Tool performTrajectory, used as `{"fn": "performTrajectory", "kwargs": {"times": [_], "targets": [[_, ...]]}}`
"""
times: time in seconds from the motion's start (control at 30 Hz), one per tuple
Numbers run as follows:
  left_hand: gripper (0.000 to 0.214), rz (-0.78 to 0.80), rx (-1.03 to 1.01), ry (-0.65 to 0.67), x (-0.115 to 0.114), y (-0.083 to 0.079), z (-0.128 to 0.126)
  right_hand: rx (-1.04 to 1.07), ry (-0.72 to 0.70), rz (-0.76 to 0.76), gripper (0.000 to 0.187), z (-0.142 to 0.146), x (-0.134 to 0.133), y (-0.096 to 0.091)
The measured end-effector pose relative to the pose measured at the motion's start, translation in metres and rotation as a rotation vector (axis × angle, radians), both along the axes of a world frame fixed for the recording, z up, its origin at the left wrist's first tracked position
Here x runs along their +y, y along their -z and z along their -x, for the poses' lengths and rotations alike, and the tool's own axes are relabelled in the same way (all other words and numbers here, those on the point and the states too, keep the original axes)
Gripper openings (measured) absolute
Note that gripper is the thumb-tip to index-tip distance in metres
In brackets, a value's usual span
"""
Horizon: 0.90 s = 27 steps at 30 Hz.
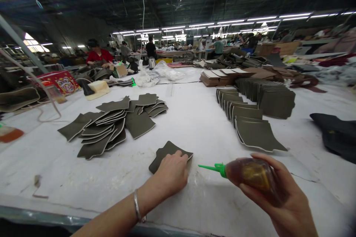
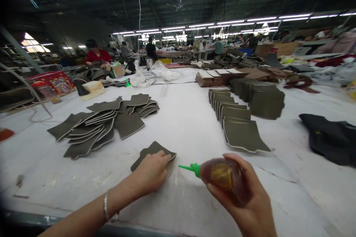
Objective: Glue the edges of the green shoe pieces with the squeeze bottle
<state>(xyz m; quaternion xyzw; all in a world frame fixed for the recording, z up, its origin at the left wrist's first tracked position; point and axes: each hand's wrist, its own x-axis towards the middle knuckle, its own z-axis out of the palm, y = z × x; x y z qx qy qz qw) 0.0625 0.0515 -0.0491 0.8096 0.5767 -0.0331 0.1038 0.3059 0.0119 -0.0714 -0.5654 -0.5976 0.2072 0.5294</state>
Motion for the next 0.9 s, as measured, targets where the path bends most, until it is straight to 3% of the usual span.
{"fn": "performTrajectory", "kwargs": {"times": [0.2, 0.37, 0.57, 0.9], "targets": [[0.026, -0.020, -0.026, 0.030, 0.003, 0.006, 0.004, -0.090, -0.110, -0.044, 0.051, 0.020, 0.009, -0.010], [0.032, -0.026, -0.082, 0.070, 0.004, 0.006, 0.010, -0.222, -0.209, -0.129, 0.049, 0.022, 0.024, -0.004], [0.040, 0.004, -0.120, 0.071, 0.006, 0.004, 0.012, -0.294, -0.310, -0.131, 0.050, 0.023, 0.032, 0.003], [0.046, 0.046, -0.168, 0.051, 0.007, 0.004, 0.013, -0.307, -0.256, -0.112, 0.048, 0.020, 0.033, 0.005]]}}
